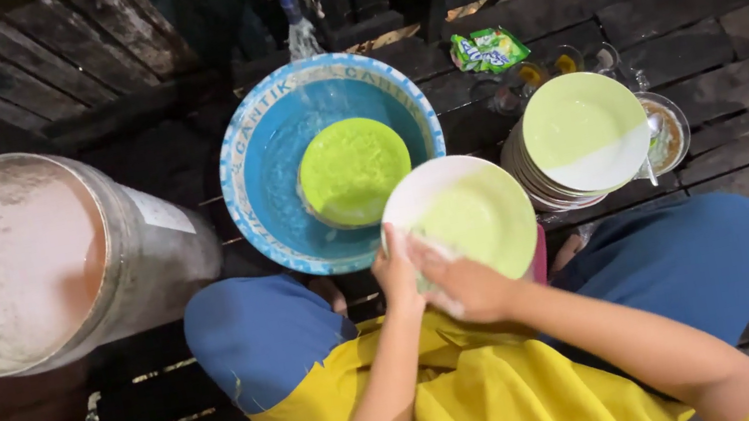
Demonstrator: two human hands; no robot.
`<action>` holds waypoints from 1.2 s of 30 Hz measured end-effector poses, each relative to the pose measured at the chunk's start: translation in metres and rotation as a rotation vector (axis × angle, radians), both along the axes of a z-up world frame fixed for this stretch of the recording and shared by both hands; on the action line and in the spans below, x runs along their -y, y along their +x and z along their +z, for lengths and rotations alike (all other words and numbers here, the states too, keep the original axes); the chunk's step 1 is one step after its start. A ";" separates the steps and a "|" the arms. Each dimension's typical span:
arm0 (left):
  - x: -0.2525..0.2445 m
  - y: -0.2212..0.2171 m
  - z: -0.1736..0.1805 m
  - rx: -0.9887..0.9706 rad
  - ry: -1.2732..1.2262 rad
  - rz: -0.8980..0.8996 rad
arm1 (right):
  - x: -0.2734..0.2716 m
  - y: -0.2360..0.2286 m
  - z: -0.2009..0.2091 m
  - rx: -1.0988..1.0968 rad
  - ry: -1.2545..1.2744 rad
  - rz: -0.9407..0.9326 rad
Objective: Manually scrubbing and rinsing plates in a basin and under a tap.
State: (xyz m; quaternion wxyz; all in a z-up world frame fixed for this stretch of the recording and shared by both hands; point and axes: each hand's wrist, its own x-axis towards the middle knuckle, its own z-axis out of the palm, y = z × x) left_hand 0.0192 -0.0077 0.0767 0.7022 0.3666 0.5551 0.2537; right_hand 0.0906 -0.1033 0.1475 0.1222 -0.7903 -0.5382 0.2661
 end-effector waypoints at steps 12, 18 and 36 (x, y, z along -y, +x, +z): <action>0.008 -0.005 0.030 0.003 -0.054 0.083 | 0.004 0.059 -0.046 0.757 0.609 -0.078; -0.014 -0.006 -0.015 -0.027 -0.069 0.135 | -0.007 -0.012 0.017 -0.234 0.150 0.030; -0.022 -0.007 -0.082 -0.062 -0.148 0.073 | 0.007 0.011 -0.072 0.122 -0.069 0.263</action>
